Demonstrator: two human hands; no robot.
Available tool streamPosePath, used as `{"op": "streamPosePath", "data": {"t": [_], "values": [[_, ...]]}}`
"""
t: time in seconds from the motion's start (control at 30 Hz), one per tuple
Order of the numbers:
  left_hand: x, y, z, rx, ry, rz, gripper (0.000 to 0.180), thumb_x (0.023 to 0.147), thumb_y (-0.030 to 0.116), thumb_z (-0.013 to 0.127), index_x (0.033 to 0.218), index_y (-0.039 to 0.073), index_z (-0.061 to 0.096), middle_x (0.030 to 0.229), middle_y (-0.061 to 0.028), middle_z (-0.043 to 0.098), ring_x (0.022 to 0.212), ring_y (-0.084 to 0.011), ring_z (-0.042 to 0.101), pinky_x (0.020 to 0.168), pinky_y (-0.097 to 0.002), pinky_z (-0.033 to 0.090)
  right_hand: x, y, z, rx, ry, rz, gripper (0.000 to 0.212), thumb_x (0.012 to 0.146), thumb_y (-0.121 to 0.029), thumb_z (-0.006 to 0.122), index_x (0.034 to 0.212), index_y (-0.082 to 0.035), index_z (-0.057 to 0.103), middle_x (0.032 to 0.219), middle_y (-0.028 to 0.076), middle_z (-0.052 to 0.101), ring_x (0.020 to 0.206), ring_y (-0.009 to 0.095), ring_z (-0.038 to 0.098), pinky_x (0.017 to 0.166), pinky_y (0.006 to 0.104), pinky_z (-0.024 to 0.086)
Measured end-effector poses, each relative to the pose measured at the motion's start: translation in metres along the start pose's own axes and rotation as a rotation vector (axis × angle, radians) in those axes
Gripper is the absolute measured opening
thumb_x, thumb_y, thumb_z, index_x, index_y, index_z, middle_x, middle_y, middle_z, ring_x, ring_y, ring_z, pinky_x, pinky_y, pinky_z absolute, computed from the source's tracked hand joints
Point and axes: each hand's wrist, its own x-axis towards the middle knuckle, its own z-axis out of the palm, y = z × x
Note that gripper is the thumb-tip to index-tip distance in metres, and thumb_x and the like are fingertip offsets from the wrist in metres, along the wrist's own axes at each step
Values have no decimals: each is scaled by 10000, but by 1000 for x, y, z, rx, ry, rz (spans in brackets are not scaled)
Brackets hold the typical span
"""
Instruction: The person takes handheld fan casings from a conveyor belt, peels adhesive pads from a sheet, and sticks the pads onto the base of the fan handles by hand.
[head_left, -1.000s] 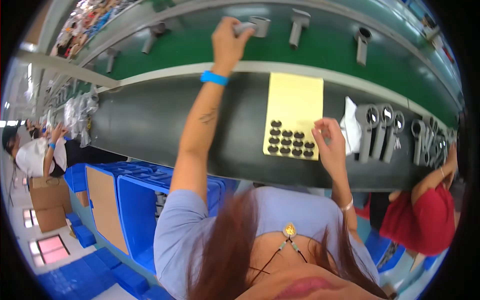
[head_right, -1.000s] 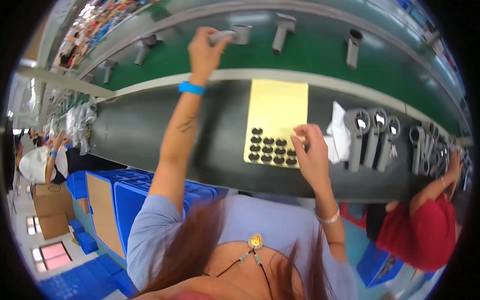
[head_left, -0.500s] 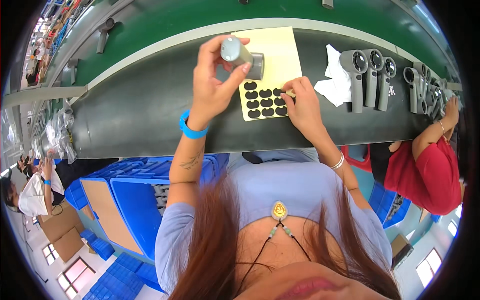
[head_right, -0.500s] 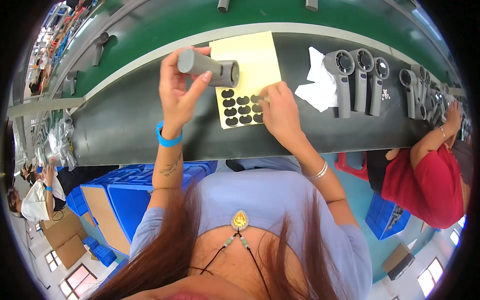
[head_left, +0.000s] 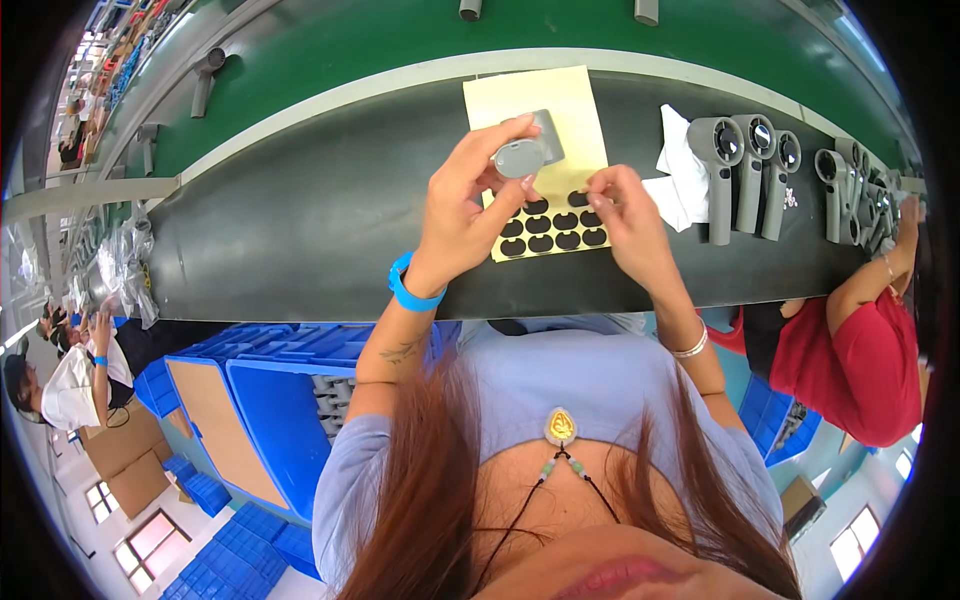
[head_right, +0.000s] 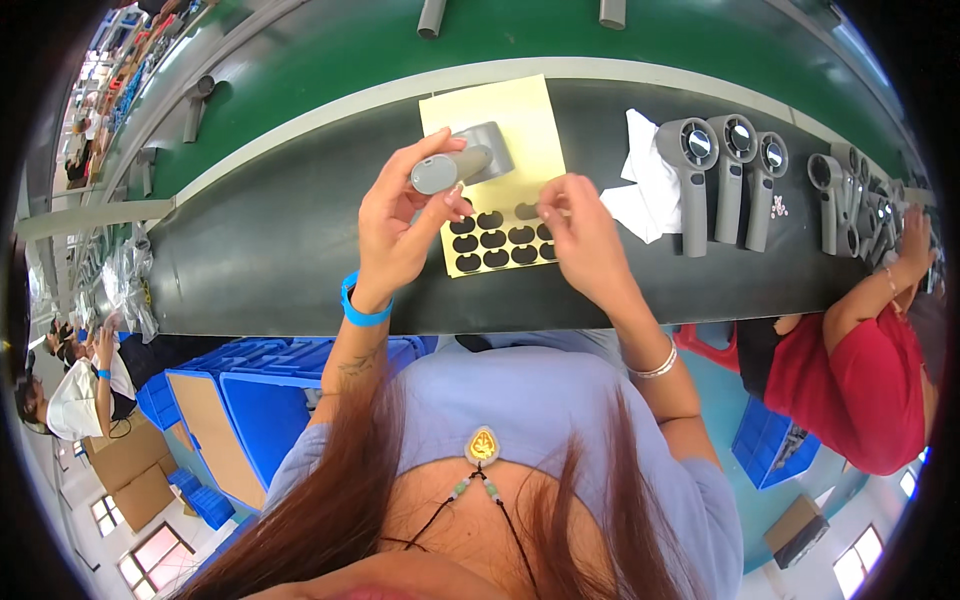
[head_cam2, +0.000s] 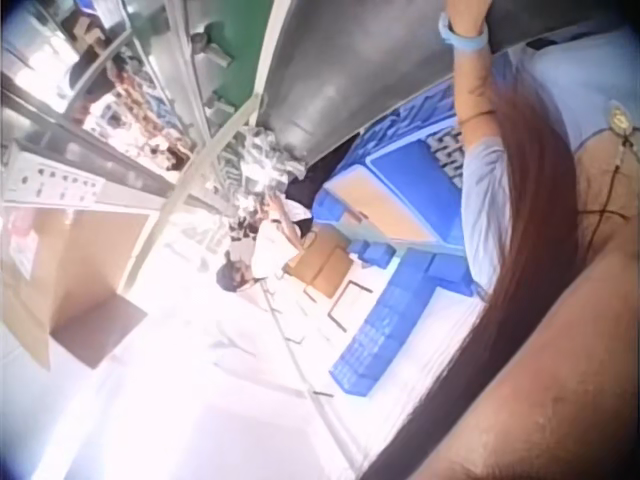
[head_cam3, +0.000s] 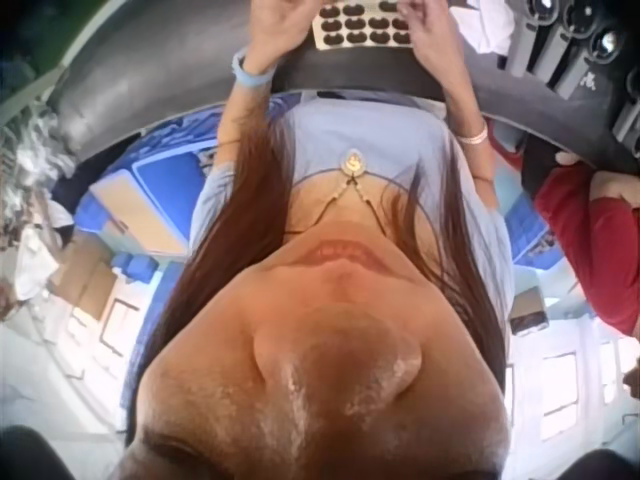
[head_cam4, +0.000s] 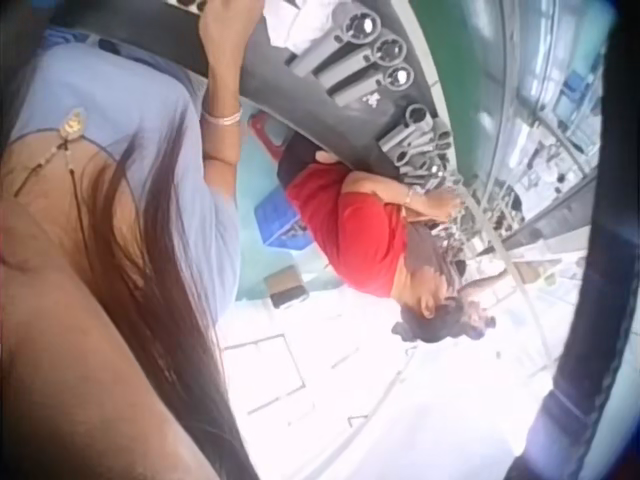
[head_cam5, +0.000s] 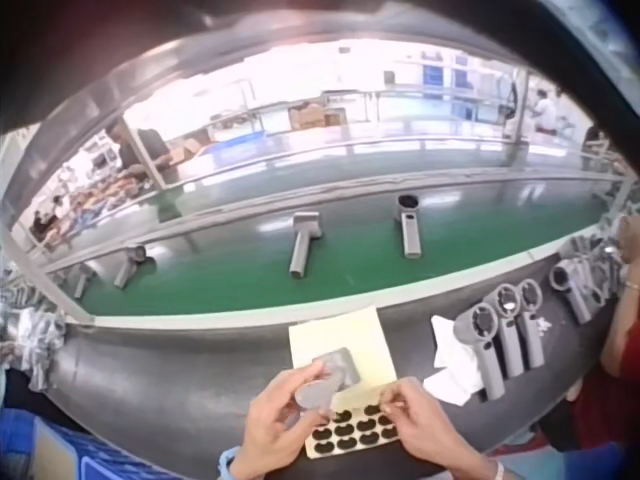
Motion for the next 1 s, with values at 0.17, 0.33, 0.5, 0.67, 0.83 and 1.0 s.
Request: {"op": "streamPosePath", "data": {"t": [0.17,0.33,0.5,0.67,0.83,1.0], "values": [[-2,-3,20,-67,4,118,448,822,-97,590,1256,13,570,1211,-132,591,904,-188,673,695,-267,574,-23,-48,-27,196,11,-177,70,928,9,536,994,-3,516,966,33,548,899,111,527,836,238,415],[-7,3,27,14,-114,106,448,851,-140,549,1275,4,550,1287,-139,529,1065,-209,605,839,-312,571,-27,-76,-26,195,54,-352,297,882,45,599,1122,-19,437,948,67,562,979,164,562,892,287,438],[-8,5,33,-219,-111,35,463,818,-76,650,1266,-1,563,1324,-144,492,878,-160,646,765,-280,574,-25,-81,-21,263,43,-310,368,879,56,600,1169,-22,388,932,76,567,1050,204,585,917,317,456],[-10,4,29,-314,-156,-9,468,832,-51,665,1284,-17,548,1353,-149,445,882,-160,639,800,-287,563,-27,-82,-23,243,32,-261,329,877,58,597,1133,-25,408,937,75,563,1027,187,589,876,295,475],[-10,3,28,-321,-177,-13,483,837,-39,670,1300,-21,535,1350,-147,445,896,-155,633,802,-280,558,-27,-84,-23,222,34,-258,326,866,68,606,1114,-27,416,938,74,556,1018,180,591,862,288,482],[-9,3,30,-319,-159,-7,458,846,-43,658,1290,-20,547,1338,-144,460,871,-142,619,787,-267,553,-26,-85,-24,203,27,-259,325,862,72,608,1104,-28,416,936,73,550,1014,180,592,859,289,486]]}}
